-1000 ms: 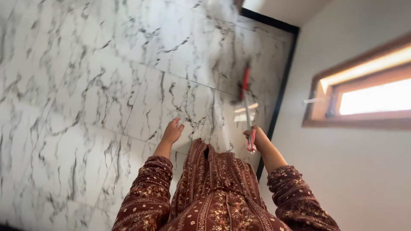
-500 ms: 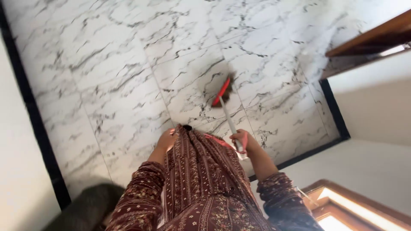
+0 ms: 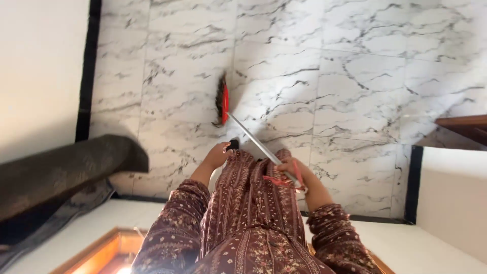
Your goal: Sweeping a tiled floor with a broom.
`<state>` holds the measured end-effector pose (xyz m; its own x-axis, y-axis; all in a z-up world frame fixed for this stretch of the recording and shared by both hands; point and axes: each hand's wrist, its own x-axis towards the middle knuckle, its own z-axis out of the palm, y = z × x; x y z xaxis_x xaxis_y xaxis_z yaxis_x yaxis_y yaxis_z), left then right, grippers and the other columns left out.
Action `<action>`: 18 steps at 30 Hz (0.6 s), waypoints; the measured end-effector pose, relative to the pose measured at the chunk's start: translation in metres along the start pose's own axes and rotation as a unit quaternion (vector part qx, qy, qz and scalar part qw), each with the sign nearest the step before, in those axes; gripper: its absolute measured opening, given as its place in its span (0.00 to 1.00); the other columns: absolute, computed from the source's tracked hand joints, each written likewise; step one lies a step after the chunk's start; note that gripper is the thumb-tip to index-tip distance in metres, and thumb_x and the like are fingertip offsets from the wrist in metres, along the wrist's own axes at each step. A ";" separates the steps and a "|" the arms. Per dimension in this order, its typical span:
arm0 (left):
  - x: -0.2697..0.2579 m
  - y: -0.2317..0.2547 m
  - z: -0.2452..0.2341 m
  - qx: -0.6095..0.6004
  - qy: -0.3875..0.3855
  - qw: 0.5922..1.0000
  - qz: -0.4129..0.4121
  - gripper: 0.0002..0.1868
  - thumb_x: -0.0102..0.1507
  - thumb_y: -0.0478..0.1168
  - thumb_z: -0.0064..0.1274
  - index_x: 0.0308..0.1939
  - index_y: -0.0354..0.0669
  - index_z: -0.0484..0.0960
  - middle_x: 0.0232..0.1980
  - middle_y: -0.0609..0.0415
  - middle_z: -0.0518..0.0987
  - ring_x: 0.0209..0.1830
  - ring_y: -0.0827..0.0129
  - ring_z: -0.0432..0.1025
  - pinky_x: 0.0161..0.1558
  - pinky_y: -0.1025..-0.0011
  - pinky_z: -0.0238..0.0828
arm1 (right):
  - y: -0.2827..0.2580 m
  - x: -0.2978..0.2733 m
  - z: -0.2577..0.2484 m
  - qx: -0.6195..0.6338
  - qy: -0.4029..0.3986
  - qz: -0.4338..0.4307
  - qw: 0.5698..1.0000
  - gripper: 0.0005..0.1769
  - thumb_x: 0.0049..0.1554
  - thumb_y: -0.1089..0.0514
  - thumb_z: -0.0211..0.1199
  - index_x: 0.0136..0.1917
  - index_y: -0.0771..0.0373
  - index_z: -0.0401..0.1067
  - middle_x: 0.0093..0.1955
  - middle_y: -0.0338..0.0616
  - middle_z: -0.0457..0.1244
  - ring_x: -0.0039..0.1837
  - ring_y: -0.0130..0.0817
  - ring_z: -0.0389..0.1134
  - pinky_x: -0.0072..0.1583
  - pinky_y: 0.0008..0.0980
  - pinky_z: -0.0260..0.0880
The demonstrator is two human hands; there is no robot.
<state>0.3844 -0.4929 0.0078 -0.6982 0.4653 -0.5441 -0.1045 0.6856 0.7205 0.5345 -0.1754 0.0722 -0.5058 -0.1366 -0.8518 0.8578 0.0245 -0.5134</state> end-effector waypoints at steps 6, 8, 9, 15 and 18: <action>-0.036 -0.034 -0.002 -0.008 0.037 0.999 0.024 0.28 0.64 0.51 0.54 0.65 0.40 0.76 0.60 0.42 0.80 0.55 0.54 0.78 0.57 0.61 0.73 | 0.023 -0.003 -0.067 -0.113 0.101 0.053 0.987 0.20 0.55 0.56 0.68 0.54 0.75 0.73 0.37 0.49 0.67 0.33 0.35 0.65 0.37 0.36 0.71; -0.041 -0.028 0.003 -0.021 0.029 0.999 0.019 0.29 0.65 0.51 0.54 0.65 0.41 0.75 0.60 0.42 0.80 0.56 0.54 0.77 0.57 0.61 0.73 | -0.004 -0.014 -0.031 -0.207 0.152 0.051 0.965 0.22 0.57 0.55 0.67 0.57 0.75 0.70 0.38 0.50 0.68 0.34 0.37 0.66 0.38 0.38 0.71; -0.041 -0.023 0.003 -0.032 0.017 0.999 0.016 0.29 0.65 0.51 0.54 0.66 0.41 0.74 0.61 0.42 0.80 0.57 0.55 0.77 0.57 0.61 0.73 | -0.019 -0.019 -0.013 -0.293 0.203 0.049 0.933 0.25 0.58 0.53 0.67 0.59 0.75 0.68 0.38 0.51 0.68 0.35 0.39 0.68 0.39 0.39 0.71; -0.009 -0.002 0.062 0.012 -0.013 0.992 0.126 0.22 0.74 0.48 0.43 0.67 0.40 0.73 0.67 0.42 0.73 0.64 0.56 0.70 0.63 0.64 0.68 | -0.010 0.035 0.072 -0.434 0.263 -0.036 0.861 0.19 0.64 0.57 0.57 0.63 0.72 0.63 0.43 0.60 0.71 0.43 0.50 0.73 0.45 0.46 0.75; -0.014 0.031 0.070 -0.281 -0.128 0.951 0.022 0.22 0.78 0.48 0.35 0.69 0.35 0.66 0.64 0.46 0.69 0.60 0.67 0.63 0.60 0.75 0.60 | -0.057 -0.003 0.128 -0.315 0.155 0.026 0.936 0.25 0.69 0.48 0.48 0.65 0.73 0.61 0.48 0.58 0.71 0.45 0.53 0.77 0.49 0.46 0.83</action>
<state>0.4408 -0.4388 0.0082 -0.5221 0.6575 -0.5432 -0.4915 0.2886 0.8217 0.4989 -0.3029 0.1174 -0.5508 0.1719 -0.8167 0.7076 0.6150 -0.3478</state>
